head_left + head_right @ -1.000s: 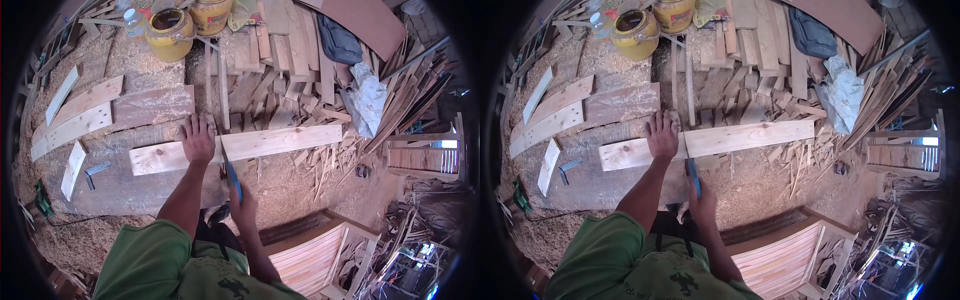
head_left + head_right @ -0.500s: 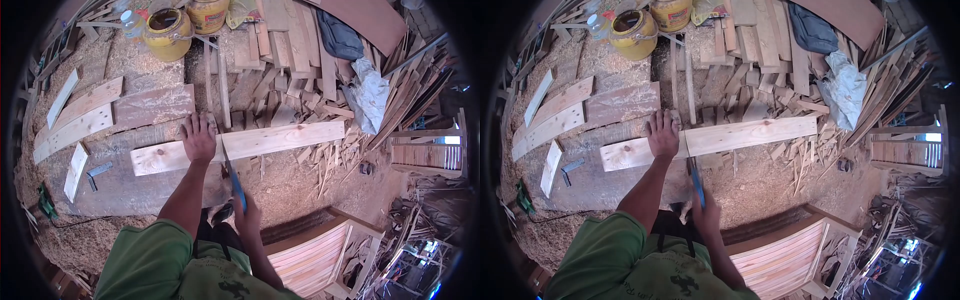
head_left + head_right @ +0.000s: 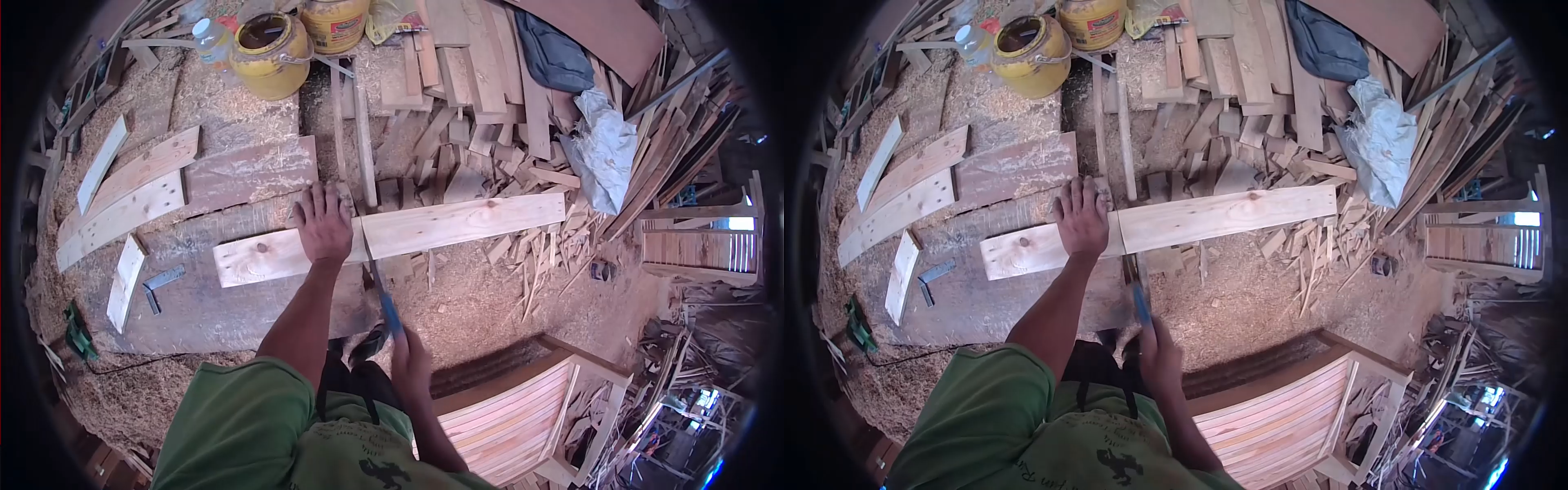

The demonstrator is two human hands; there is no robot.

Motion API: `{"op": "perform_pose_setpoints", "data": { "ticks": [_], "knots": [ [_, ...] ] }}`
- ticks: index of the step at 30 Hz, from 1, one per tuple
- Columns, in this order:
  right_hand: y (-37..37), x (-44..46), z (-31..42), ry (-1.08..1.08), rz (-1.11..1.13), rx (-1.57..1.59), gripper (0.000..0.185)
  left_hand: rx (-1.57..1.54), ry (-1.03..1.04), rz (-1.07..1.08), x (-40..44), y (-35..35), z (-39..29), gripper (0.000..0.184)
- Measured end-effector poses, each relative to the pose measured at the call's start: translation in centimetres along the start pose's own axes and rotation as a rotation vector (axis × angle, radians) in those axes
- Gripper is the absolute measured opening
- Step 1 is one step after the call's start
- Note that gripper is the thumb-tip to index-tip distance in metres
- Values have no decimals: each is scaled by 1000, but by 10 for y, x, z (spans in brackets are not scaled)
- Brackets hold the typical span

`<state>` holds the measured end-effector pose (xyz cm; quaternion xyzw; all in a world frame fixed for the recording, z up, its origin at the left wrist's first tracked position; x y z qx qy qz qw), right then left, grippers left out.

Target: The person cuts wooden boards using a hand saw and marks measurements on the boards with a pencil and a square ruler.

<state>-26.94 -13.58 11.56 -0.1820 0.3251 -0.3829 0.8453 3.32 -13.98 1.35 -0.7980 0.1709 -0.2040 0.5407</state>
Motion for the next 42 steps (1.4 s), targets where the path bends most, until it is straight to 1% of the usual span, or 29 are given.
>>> {"op": "perform_pose_setpoints", "data": {
  "ticks": [1,2,3,4,6,7,8,10,13,14,15,16,17,18,20,21,23,25,28,30,31,32,35,37,38,39,40,42],
  "knots": [
    [-12,-44,-22,52,20,-19,41,-1,3,-4,-2,1,2,52],
    [-23,-73,-24,-18,-42,-15,42,1,5,-17,-2,1,4,53],
    [-29,-81,-15,-96,-106,-3,43,-23,16,-48,-1,0,3,53],
    [-17,-68,-21,-46,-79,-48,43,-22,22,-46,-3,0,3,53],
    [19,12,-18,31,-19,-140,43,-21,21,-63,0,-4,1,53],
    [44,62,-7,-112,-105,-69,41,-8,18,-45,0,-3,2,53],
    [59,107,25,-141,-69,-138,39,1,11,-43,1,-2,1,53],
    [58,130,72,-118,47,-130,34,21,12,-27,0,-1,2,53],
    [35,65,29,-207,-75,-33,34,23,13,-15,-6,1,1,52],
    [17,21,11,-67,-61,-25,37,33,14,-20,-2,2,3,52],
    [-4,-20,4,63,21,-61,43,33,17,-24,-1,1,2,52],
    [-19,-56,-10,1,-9,-55,43,23,17,-21,-1,3,2,52],
    [-26,-70,-7,-68,-41,-45,43,15,18,-25,-3,3,2,52],
    [-17,-60,-13,-68,-39,-59,43,11,19,-33,-2,4,3,52],
    [1,-22,-4,-51,-32,-83,43,28,30,-47,3,3,5,51],
    [24,21,0,-41,-34,-147,41,30,30,-39,2,2,5,51],
    [56,107,33,-102,-15,-101,39,34,22,-32,-1,3,2,52],
    [64,132,55,-201,-43,-112,36,28,18,-41,-1,5,3,52],
    [26,55,28,-131,-36,-41,38,35,26,-15,0,3,0,52],
    [-13,-29,8,7,0,43,40,47,38,-10,-2,1,0,52],
    [-29,-63,6,-33,-47,29,40,46,46,-7,-1,2,1,51],
    [-39,-76,9,-80,-94,13,40,44,49,-12,-2,4,2,51],
    [-3,-17,-1,-9,-33,-69,38,38,48,-23,3,7,2,51],
    [43,63,4,-44,-40,-79,38,40,52,-11,-2,6,2,51],
    [58,106,25,-100,-43,-144,38,42,58,-8,0,6,2,51],
    [65,127,40,-155,-40,-210,38,47,60,-5,-1,5,1,51],
    [58,121,41,-164,-38,-191,39,35,49,-19,1,4,-2,51],
    [38,79,41,-144,-27,-145,39,22,40,-13,-2,1,0,51]
  ]
}}
Point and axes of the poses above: each hand's wrist, its own x-axis towards the middle knuckle, its own y-axis out of the palm, z = x × y, the point moved 7 cm from there along x, towards the middle knuckle, and after that the axes turned 6 degrees about -x, right-handed, at the moved point
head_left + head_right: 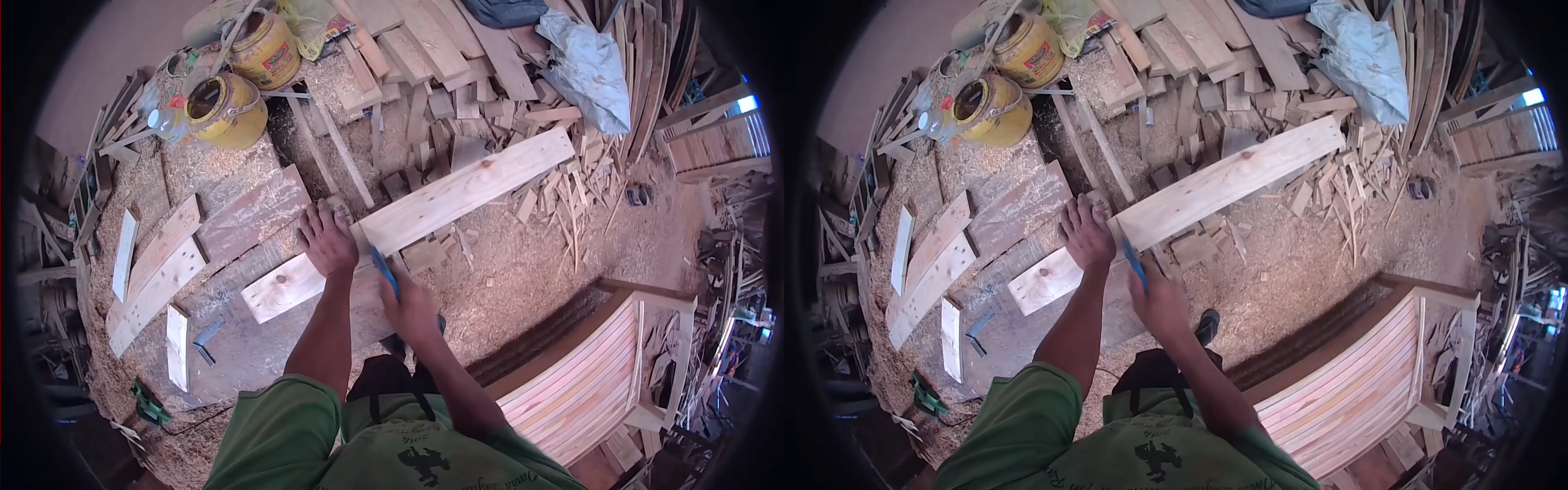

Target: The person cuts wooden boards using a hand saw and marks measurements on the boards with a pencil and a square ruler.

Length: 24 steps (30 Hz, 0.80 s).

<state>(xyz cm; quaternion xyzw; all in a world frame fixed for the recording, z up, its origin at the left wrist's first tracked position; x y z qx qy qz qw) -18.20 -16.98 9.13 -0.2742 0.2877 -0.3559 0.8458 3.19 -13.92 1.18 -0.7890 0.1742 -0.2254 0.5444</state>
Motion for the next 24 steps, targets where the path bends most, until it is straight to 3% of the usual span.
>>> {"op": "perform_pose_setpoints", "data": {
  "ticks": [2,4,7,11,14,16,19,21,24],
  "knots": [
    [-47,-85,-12,136,41,132,40,3,13,-8,1,0,-2,51],
    [-79,-153,-23,71,-12,154,42,9,14,-3,0,3,0,51],
    [-60,-129,-28,57,-59,90,36,15,12,6,1,5,2,52],
    [19,32,-4,15,-14,-70,38,18,5,9,1,6,3,52],
    [12,26,6,-58,-64,-31,39,11,6,0,2,4,3,51],
    [-31,-48,-8,75,35,97,40,0,5,0,0,6,1,51],
    [-74,-137,-17,107,0,109,41,8,5,2,0,7,4,51],
    [-75,-141,-17,146,-4,101,41,13,4,-1,0,6,3,51],
    [-8,-33,-20,88,27,-2,43,8,2,3,1,3,1,51]
  ]
}}
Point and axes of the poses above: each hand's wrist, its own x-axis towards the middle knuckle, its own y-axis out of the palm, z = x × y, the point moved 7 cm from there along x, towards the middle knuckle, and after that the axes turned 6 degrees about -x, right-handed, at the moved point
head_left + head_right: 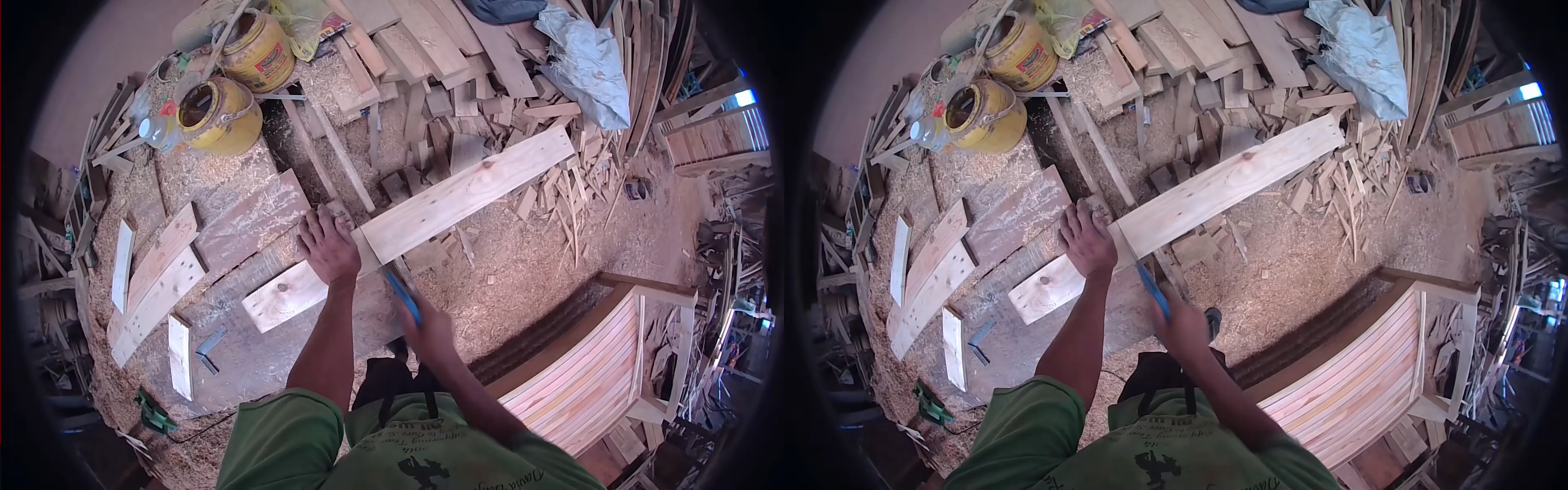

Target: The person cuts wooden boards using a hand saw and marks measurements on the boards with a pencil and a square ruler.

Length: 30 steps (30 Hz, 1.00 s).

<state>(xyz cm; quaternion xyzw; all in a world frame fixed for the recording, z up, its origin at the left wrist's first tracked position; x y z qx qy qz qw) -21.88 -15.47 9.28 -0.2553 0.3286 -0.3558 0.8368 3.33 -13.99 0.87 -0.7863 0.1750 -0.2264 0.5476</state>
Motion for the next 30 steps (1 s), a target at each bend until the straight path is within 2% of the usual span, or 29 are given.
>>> {"op": "perform_pose_setpoints", "data": {
  "ticks": [3,6,8,10,13,15,17,20,22,24,27,30],
  "knots": [
    [33,88,36,-95,-45,-106,49,19,-5,3,-1,4,2,51],
    [4,20,21,-87,-36,-51,49,15,-1,6,-1,2,2,51],
    [-38,-64,4,75,59,10,48,7,2,13,-5,2,3,51],
    [-67,-123,-6,13,-45,139,47,11,12,-2,-1,1,1,51],
    [-45,-83,-9,-11,-40,73,43,32,30,-40,-2,5,2,50],
    [5,-2,-10,-14,-14,-18,40,28,32,-37,-2,2,3,50],
    [34,72,21,-98,-52,-85,40,16,32,-46,-2,1,-1,50],
    [17,40,22,-81,-23,55,41,22,47,-40,-8,-2,5,50],
    [-27,-45,2,11,-11,66,40,12,47,-53,-1,-1,-1,49],
    [-64,-115,-12,1,-33,122,41,23,39,-42,-3,0,0,49],
    [-52,-101,-15,-1,-44,93,40,11,27,-27,0,1,-1,49],
    [8,15,0,-35,-48,25,34,0,37,-46,0,1,-1,49]
  ]
}}
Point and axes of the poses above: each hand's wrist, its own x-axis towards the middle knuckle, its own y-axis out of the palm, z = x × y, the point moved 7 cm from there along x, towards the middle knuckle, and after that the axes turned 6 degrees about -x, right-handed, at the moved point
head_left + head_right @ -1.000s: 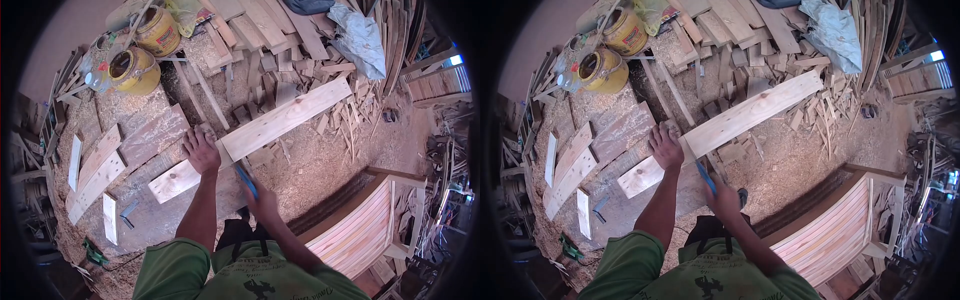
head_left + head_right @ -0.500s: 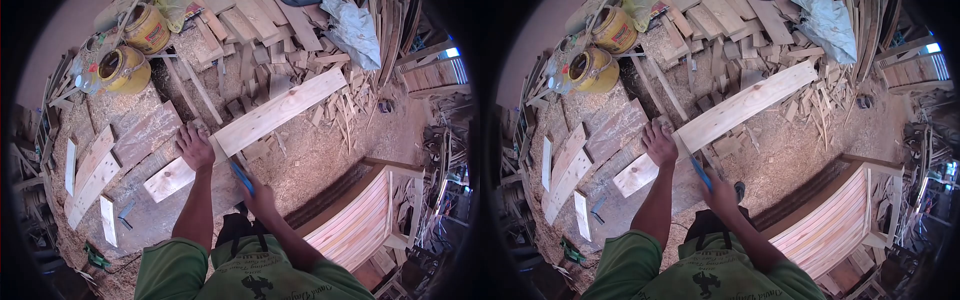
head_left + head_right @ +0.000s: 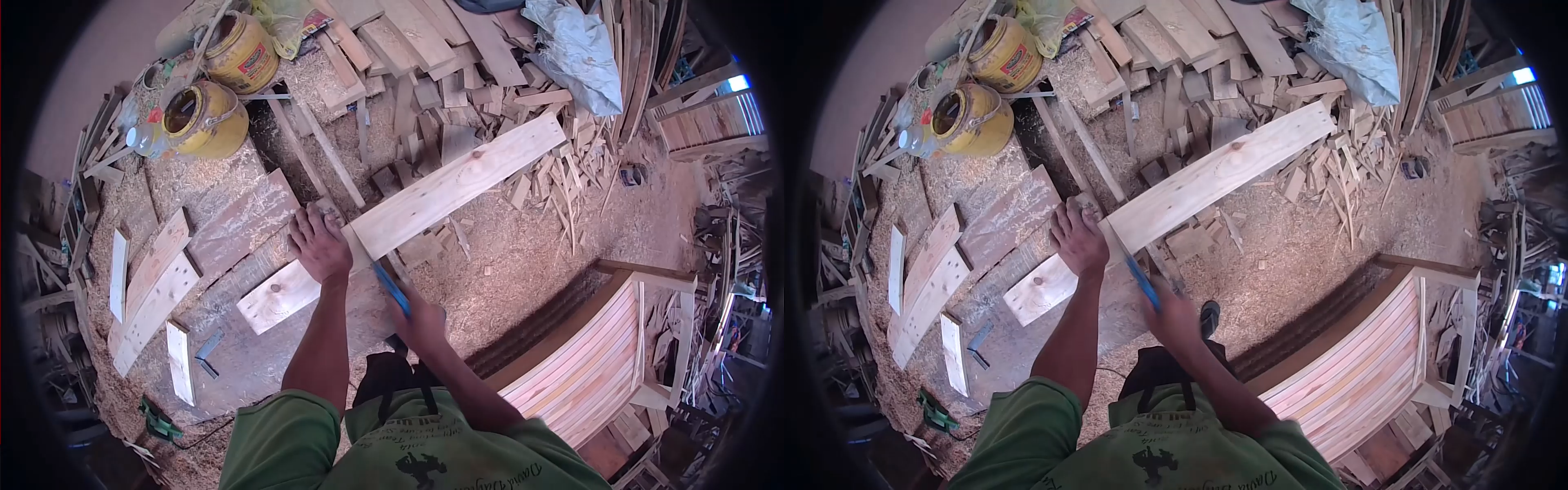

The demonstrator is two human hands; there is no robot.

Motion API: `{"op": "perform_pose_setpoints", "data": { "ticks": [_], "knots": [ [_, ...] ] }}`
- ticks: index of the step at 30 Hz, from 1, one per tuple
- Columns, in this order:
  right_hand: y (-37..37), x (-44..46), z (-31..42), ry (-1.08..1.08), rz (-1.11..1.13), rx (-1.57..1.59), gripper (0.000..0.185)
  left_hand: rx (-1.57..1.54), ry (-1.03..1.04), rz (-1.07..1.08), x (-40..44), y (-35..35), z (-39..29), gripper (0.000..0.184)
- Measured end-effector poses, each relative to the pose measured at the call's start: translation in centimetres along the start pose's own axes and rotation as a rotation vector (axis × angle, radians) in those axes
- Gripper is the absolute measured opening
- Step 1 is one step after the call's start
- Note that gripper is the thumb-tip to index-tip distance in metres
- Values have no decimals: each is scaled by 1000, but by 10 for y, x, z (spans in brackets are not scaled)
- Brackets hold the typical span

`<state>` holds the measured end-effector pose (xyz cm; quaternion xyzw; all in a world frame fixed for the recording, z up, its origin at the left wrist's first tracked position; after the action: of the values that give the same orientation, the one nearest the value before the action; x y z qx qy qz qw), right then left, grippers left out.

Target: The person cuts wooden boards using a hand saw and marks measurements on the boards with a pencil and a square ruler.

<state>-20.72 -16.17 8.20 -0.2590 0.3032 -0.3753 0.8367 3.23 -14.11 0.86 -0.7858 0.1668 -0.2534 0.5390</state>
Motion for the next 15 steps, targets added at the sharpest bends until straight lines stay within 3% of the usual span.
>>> {"op": "perform_pose_setpoints", "data": {
  "ticks": [4,8,11,13,15],
  "knots": [
    [19,36,22,-60,-35,-53,30,-4,7,-23,5,-2,-2,49],
    [-64,-109,-11,16,-65,113,33,0,22,-21,-2,-1,0,49],
    [-75,-126,-11,69,-45,106,36,0,3,-6,-1,0,0,49],
    [-35,-77,-18,109,61,-13,36,6,-5,4,-1,0,2,49],
    [2,-11,-11,-8,-49,9,34,7,-6,-2,0,2,2,49]
  ]
}}
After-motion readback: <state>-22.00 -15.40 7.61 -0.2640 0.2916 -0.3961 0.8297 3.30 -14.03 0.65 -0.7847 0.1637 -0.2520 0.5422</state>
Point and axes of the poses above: each hand's wrist, its own x-axis towards the middle knuckle, its own y-axis out of the palm, z = x × y, the point moved 7 cm from there along x, towards the middle knuckle, and after that the axes turned 6 degrees about -x, right-handed, at the moved point
